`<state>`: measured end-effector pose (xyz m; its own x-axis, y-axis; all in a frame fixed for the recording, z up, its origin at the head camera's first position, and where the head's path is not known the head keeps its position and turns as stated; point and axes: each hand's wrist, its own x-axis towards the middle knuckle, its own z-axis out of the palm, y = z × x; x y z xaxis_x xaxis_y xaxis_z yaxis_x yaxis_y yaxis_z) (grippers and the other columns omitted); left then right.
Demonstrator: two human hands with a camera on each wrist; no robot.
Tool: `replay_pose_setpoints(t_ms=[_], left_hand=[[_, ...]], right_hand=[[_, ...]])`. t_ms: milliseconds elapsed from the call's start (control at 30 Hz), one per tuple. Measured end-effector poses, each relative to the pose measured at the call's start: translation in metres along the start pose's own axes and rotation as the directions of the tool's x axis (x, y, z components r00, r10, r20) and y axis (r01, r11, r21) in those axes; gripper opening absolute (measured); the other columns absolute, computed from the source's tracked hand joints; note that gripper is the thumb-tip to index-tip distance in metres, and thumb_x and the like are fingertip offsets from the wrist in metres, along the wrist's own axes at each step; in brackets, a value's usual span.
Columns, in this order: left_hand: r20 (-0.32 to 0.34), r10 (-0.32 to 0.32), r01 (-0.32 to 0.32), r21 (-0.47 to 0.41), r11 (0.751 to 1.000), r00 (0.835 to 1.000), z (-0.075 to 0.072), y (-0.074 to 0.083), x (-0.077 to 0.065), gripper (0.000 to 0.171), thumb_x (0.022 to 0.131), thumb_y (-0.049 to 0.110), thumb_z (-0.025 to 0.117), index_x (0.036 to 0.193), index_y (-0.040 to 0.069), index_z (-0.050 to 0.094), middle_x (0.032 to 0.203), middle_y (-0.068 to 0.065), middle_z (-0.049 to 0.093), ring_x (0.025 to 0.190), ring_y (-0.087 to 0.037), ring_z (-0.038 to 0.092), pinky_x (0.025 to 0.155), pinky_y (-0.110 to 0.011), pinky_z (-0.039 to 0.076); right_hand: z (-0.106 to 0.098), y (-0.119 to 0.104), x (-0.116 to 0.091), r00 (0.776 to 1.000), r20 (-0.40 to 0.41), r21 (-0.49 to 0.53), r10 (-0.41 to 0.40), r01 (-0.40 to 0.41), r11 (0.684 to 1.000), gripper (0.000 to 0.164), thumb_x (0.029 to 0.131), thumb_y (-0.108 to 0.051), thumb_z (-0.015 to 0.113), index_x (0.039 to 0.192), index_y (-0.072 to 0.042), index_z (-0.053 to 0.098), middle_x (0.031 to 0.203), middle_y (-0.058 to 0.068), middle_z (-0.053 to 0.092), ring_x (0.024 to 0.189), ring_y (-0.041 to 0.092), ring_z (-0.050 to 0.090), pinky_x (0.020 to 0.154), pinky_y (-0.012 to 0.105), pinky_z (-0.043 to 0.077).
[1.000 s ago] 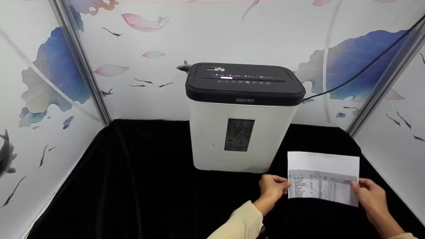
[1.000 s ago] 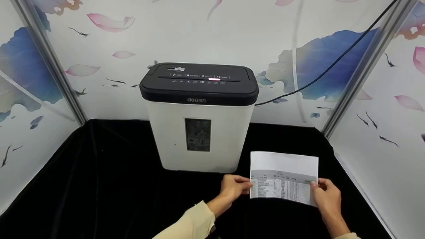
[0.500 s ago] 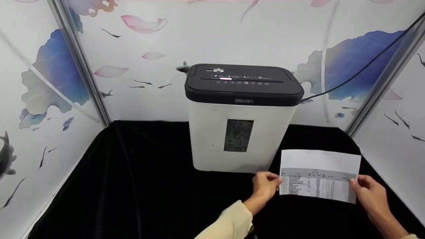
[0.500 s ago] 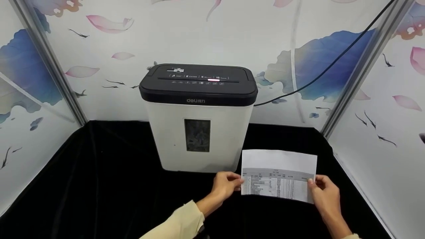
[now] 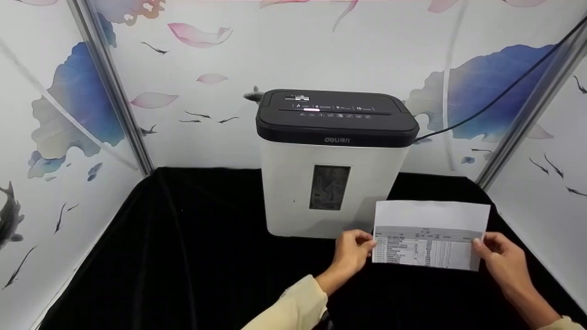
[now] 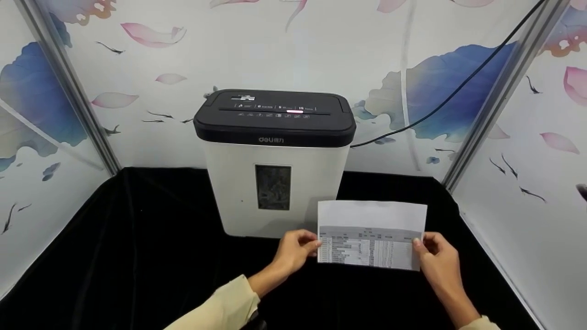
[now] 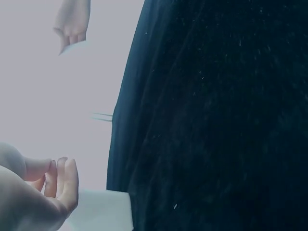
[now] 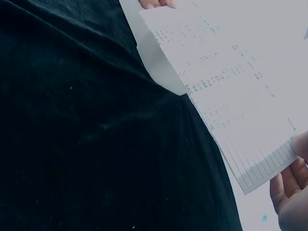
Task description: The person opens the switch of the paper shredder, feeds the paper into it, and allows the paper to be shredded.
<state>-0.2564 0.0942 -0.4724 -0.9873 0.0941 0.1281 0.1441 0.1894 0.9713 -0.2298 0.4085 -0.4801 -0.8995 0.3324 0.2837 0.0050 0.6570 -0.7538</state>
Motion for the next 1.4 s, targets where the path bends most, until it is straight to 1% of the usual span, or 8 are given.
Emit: replay_pose_setpoints(t_ms=[100, 200, 300, 667, 833, 933, 1167, 1400], left_hand=[[0.015, 0.031, -0.032, 0.012, 0.999, 0.999, -0.012, 0.006, 0.0, 0.004, 0.08, 0.006, 0.068, 0.082, 0.003, 0.067, 0.072, -0.005, 0.066, 0.058, -0.011, 0.063, 0.052, -0.014, 0.05], [0.027, 0.063, -0.063, 0.006, 0.998, 0.998, -0.026, 0.014, 0.0, 0.005, 0.081, 0.005, 0.067, 0.083, 0.001, 0.067, 0.073, -0.007, 0.066, 0.059, -0.011, 0.063, 0.054, -0.013, 0.05], [0.034, 0.083, -0.084, 0.009, 0.996, 0.996, -0.038, 0.021, 0.0, 0.006, 0.081, 0.006, 0.067, 0.084, 0.001, 0.067, 0.074, -0.007, 0.066, 0.06, -0.009, 0.062, 0.055, -0.014, 0.051], [0.034, 0.107, -0.108, 0.038, 0.993, 0.994, -0.076, 0.044, -0.001, 0.009, 0.083, 0.009, 0.066, 0.088, 0.002, 0.067, 0.078, -0.008, 0.066, 0.063, -0.008, 0.062, 0.058, -0.016, 0.053], [0.037, 0.125, -0.128, 0.092, 0.988, 0.991, -0.091, 0.057, -0.003, 0.009, 0.083, 0.011, 0.066, 0.089, 0.004, 0.067, 0.078, -0.006, 0.067, 0.065, -0.01, 0.064, 0.059, -0.015, 0.052], [0.04, 0.132, -0.136, 0.111, 0.984, 0.99, -0.1, 0.063, -0.003, 0.009, 0.083, 0.012, 0.066, 0.088, 0.005, 0.067, 0.077, -0.006, 0.067, 0.066, -0.013, 0.065, 0.059, -0.016, 0.052], [0.044, 0.142, -0.145, 0.088, 0.985, 0.989, -0.121, 0.08, -0.004, 0.008, 0.084, 0.008, 0.065, 0.089, 0.002, 0.066, 0.081, -0.01, 0.067, 0.072, -0.023, 0.066, 0.061, -0.02, 0.054], [0.049, 0.144, -0.148, 0.111, 0.983, 0.988, -0.14, 0.095, -0.002, 0.007, 0.085, 0.006, 0.063, 0.089, 0.001, 0.066, 0.084, -0.011, 0.067, 0.073, -0.019, 0.065, 0.065, -0.024, 0.056]], right_hand=[[-0.004, -0.031, -0.008, 0.999, 0.012, 0.022, -0.035, 0.035, 0.999, 0.028, 0.09, -0.027, 0.059, 0.098, 0.0, 0.056, 0.08, -0.013, 0.058, 0.07, -0.003, 0.051, 0.057, 0.013, 0.045], [-0.007, -0.059, -0.014, 0.996, 0.019, 0.044, -0.086, 0.085, 0.995, 0.025, 0.09, -0.022, 0.059, 0.096, 0.002, 0.056, 0.077, -0.019, 0.057, 0.07, -0.005, 0.052, 0.059, 0.011, 0.045], [-0.007, -0.077, -0.015, 0.992, 0.027, 0.06, -0.127, 0.125, 0.99, 0.024, 0.089, -0.021, 0.06, 0.095, 0.002, 0.057, 0.076, -0.023, 0.056, 0.07, -0.006, 0.052, 0.06, 0.009, 0.045], [-0.008, -0.115, -0.01, 0.971, 0.068, 0.07, -0.229, 0.224, 0.972, 0.021, 0.088, -0.02, 0.061, 0.092, 0.001, 0.057, 0.077, -0.015, 0.057, 0.07, -0.003, 0.052, 0.062, 0.01, 0.046], [-0.008, -0.129, -0.006, 0.961, 0.077, 0.057, -0.265, 0.262, 0.964, 0.018, 0.088, -0.017, 0.061, 0.093, 0.0, 0.058, 0.078, -0.012, 0.056, 0.069, -0.002, 0.052, 0.061, 0.011, 0.047], [-0.007, -0.137, -0.003, 0.957, 0.082, 0.038, -0.279, 0.277, 0.96, 0.017, 0.088, -0.017, 0.061, 0.092, 0.0, 0.058, 0.079, -0.01, 0.056, 0.069, -0.002, 0.052, 0.061, 0.011, 0.046], [-0.008, -0.157, 0.001, 0.945, 0.101, 0.025, -0.31, 0.309, 0.951, 0.017, 0.088, -0.019, 0.062, 0.09, -0.002, 0.059, 0.08, -0.007, 0.057, 0.069, 0.0, 0.052, 0.061, 0.011, 0.046], [-0.008, -0.179, 0.004, 0.933, 0.111, -0.006, -0.342, 0.345, 0.939, 0.018, 0.086, -0.024, 0.064, 0.088, -0.006, 0.06, 0.077, -0.002, 0.059, 0.064, 0.001, 0.053, 0.056, 0.013, 0.044]])
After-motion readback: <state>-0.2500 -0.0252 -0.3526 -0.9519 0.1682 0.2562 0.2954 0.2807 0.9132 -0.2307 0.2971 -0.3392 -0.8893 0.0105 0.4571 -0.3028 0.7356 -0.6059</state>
